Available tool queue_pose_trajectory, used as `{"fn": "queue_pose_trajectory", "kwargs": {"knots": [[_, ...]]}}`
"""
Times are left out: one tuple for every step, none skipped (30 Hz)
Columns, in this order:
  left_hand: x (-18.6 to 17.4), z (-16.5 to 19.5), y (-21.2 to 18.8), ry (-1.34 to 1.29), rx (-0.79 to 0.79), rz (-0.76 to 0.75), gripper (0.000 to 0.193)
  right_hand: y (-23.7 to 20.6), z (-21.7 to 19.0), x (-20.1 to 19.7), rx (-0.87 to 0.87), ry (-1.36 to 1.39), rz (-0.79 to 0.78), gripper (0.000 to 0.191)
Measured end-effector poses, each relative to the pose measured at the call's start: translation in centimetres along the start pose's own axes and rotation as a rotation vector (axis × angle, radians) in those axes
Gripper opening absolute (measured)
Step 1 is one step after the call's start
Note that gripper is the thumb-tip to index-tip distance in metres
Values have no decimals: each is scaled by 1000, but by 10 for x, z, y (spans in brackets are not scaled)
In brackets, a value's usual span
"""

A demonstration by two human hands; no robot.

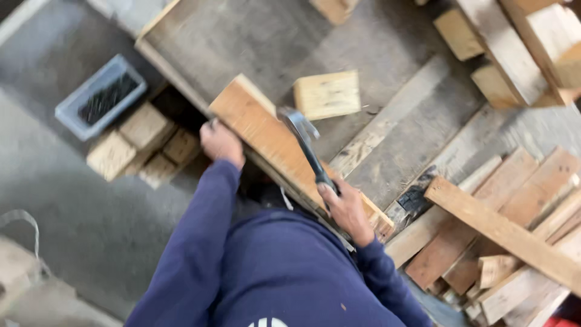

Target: The person assembles wooden planks by hand, using a hammer to drive nails into the wood. They repeatedly position planks, insert nails, and hammer them into place on a workbench.

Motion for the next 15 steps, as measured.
{"fn": "queue_pose_trajectory", "kwargs": {"knots": [[0,-3,-4,-144,11,-152,24,-6,5,-16,3,26,101,46],[0,-3,-11,-305,30,-268,20,-17,14,-36,15,45,203,46],[7,-21,-19,-460,-212,-467,17,-29,25,-55,40,59,296,46],[3,-35,-29,-412,-306,-548,19,-38,36,-74,48,-13,364,45],[1,-41,-38,-387,-319,-592,23,-43,46,-92,50,-87,430,45],[5,-44,-45,-375,-325,-635,27,-42,56,-112,40,-163,498,44],[16,-42,-54,-369,-327,-723,26,-38,62,-131,21,-242,536,43],[26,-47,-58,-358,-333,-803,25,-35,69,-138,6,-320,564,42],[35,-46,-66,-340,-345,-874,25,-35,72,-149,-2,-398,581,41],[47,-49,-72,-306,-396,-936,22,-33,78,-156,21,-437,587,42],[61,-50,-79,-275,-442,-993,20,-30,80,-163,37,-474,592,43],[74,-49,-86,-244,-485,-1048,20,-25,81,-169,51,-510,597,44],[86,-44,-94,-225,-465,-1116,19,-20,84,-172,103,-553,543,43],[97,-38,-104,-206,-447,-1182,19,-14,86,-174,157,-596,486,43],[108,-32,-112,-184,-428,-1247,20,-7,88,-175,211,-635,427,43]]}}
Point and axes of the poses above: each hand's wrist, its own y-axis towards the middle knuckle, its own x-axis out of the palm, z = x × y, the point moved 7 cm from there along y, towards the middle knuckle, and after that the axes turned 12 degrees about -x, right-handed, at the moved point
